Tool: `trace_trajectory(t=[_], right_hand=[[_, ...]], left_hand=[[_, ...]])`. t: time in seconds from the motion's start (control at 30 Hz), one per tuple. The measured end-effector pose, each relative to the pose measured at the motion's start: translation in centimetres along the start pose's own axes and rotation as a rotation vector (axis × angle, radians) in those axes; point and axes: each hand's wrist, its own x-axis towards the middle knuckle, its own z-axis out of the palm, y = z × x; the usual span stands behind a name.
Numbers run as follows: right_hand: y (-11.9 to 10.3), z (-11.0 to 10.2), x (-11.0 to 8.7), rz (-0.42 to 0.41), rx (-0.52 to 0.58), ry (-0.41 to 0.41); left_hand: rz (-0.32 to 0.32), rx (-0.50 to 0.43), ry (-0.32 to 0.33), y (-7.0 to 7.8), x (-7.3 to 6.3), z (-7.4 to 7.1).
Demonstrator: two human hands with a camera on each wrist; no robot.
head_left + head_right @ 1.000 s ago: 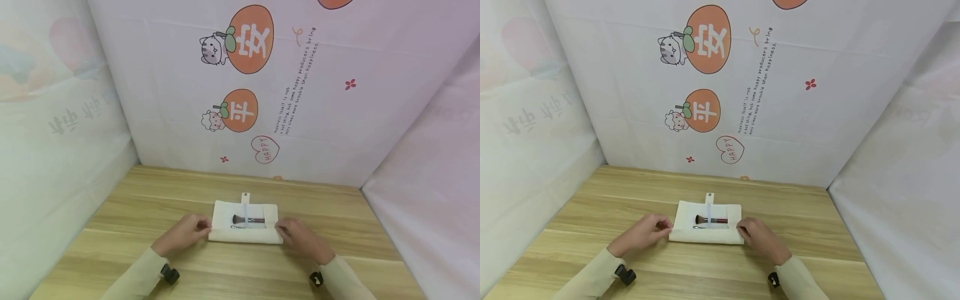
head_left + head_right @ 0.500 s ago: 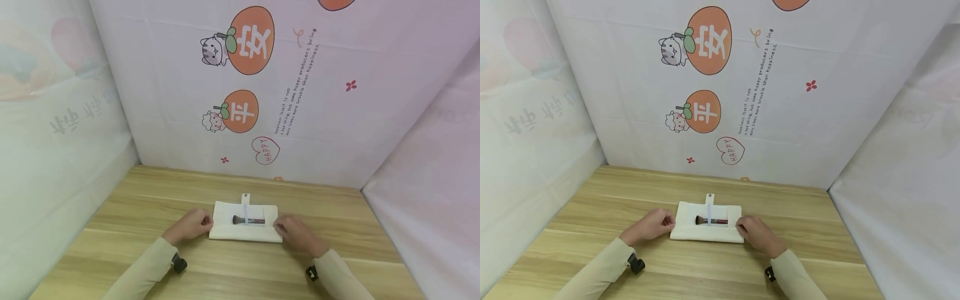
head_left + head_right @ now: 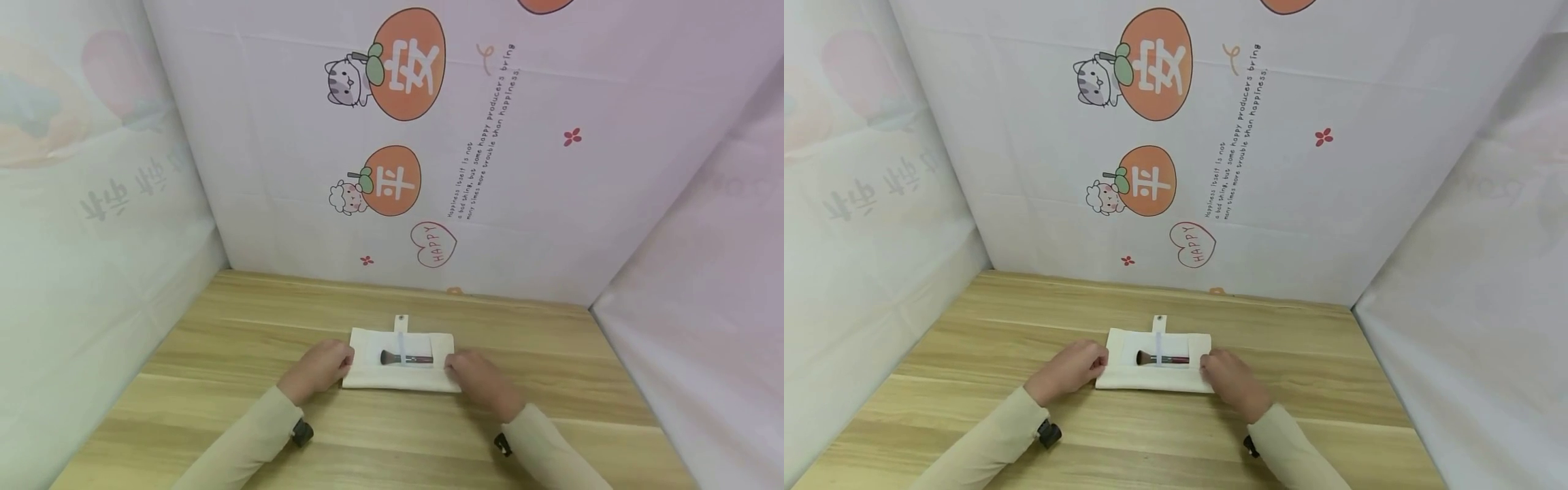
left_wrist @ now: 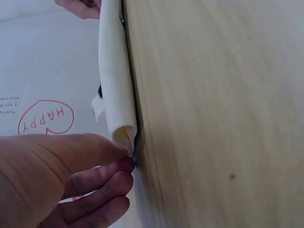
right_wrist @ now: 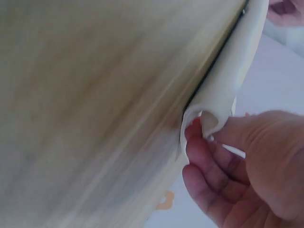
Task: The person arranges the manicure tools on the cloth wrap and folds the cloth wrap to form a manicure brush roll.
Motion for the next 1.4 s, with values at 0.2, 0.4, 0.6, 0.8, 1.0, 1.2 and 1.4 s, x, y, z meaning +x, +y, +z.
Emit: trace_trajectory(t=[0.2,0.4,0.6,0.8,1.0,1.2,1.4], right_hand=[[-0.3,0.7,-0.2,-0.008,-0.144,0.075],[-0.5,0.8,-0.3,0.005,-0.126,0.130],[-0.2,-0.1,-0.5,-0.015,0.020,0.032],[-0.2,-1.6,-1.0,-0.037,0.136,-0.120],[0.1,-1.7,-1.3,-0.087,0.015,-0.154],[0.4,-1.6,-1.2,-0.092,0.014,-0.157],[1.5,-1.9,-1.1,-0.038,0.135,-0.206]], left_hand=[[-0.023,0.011,0.027,0.3,0.2,0.3],[0.064,0.021,0.064,0.2,0.3,0.4],[0.162,-0.040,0.033,-0.4,-0.2,0.3],[0.206,-0.046,-0.062,-0.6,-1.2,-0.8],[0.193,0.021,-0.125,0.0,-1.8,-1.7],[0.190,0.020,-0.120,-0.3,-1.8,-1.6],[0.168,-0.064,-0.144,-1.5,-1.6,-1.4]])
